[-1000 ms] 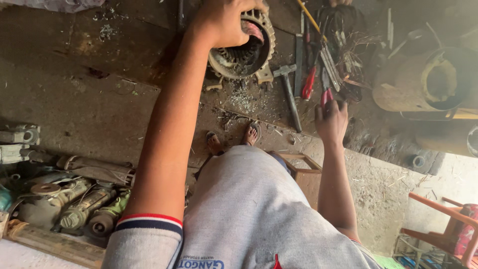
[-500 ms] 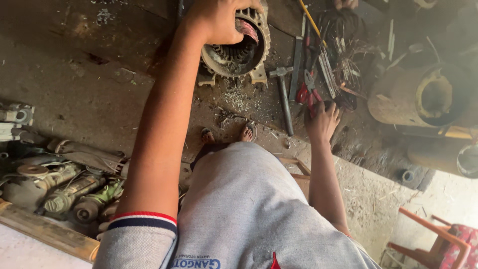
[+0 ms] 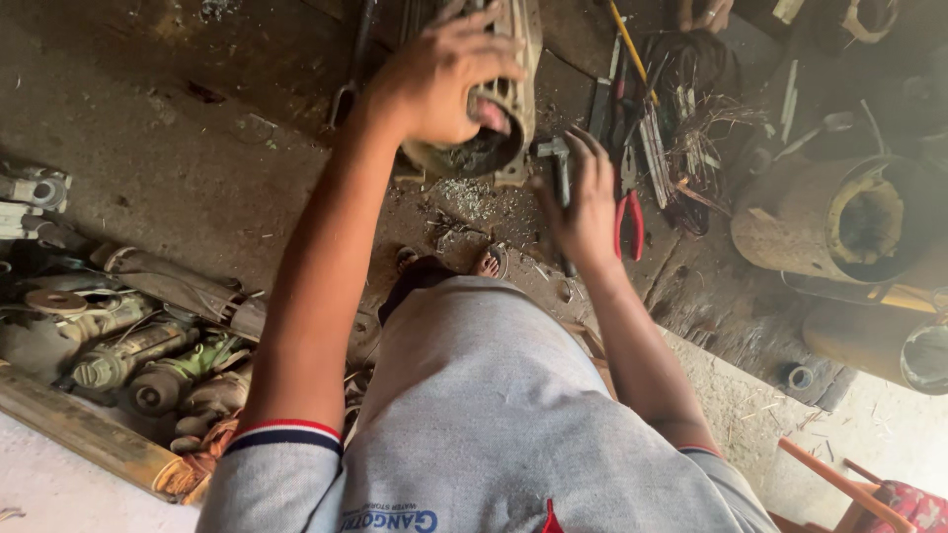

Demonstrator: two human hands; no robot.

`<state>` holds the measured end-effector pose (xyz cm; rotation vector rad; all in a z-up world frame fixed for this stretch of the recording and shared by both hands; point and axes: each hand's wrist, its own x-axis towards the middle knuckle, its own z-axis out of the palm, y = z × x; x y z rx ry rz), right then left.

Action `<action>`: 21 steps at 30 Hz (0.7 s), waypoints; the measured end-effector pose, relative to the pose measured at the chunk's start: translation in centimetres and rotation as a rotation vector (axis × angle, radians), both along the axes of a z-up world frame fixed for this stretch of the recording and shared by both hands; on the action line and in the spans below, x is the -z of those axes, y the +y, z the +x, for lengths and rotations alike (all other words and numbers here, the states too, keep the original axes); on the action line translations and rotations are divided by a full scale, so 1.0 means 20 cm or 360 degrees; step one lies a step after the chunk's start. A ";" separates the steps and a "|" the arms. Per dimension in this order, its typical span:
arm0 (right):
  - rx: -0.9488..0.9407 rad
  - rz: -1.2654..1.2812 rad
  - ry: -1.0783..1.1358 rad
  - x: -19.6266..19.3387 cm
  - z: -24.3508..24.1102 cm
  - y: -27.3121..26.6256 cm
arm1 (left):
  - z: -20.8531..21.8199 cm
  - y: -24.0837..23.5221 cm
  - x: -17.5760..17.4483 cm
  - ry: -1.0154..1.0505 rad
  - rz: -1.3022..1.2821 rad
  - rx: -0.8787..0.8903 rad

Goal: The person disassembles a motor by hand, removing the outer casing and pulling out the internal rotor and copper windings. They then use pliers to cut and remove additional wire from the stator.

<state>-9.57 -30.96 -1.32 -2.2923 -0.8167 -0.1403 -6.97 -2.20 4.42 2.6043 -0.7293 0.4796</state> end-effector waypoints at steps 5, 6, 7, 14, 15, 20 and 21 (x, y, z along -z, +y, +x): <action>-0.0280 0.0095 -0.0011 0.00 -0.04 0.21 | -0.18 -0.07 0.09 0.0113 0.0056 -0.0060; -0.0312 0.0087 -0.0070 0.03 -0.06 0.23 | -0.22 -0.09 0.11 0.0096 0.0093 -0.0046; -0.0350 0.0082 -0.0136 0.05 -0.06 0.25 | -0.26 -0.10 0.12 0.0072 0.0134 -0.0039; -0.0346 -0.0017 -0.0149 0.24 -0.12 0.24 | -0.53 -0.18 0.30 -0.0104 0.0283 -0.0145; -0.0351 0.0023 -0.0121 0.26 -0.11 0.25 | -0.52 -0.16 0.32 -0.0078 0.0223 -0.0106; -0.0343 0.0051 -0.0140 0.28 -0.09 0.27 | -0.50 -0.12 0.35 -0.0067 0.0153 -0.0077; -0.0335 0.0024 -0.0150 0.27 -0.08 0.27 | -0.49 -0.12 0.35 -0.0027 0.0046 -0.0036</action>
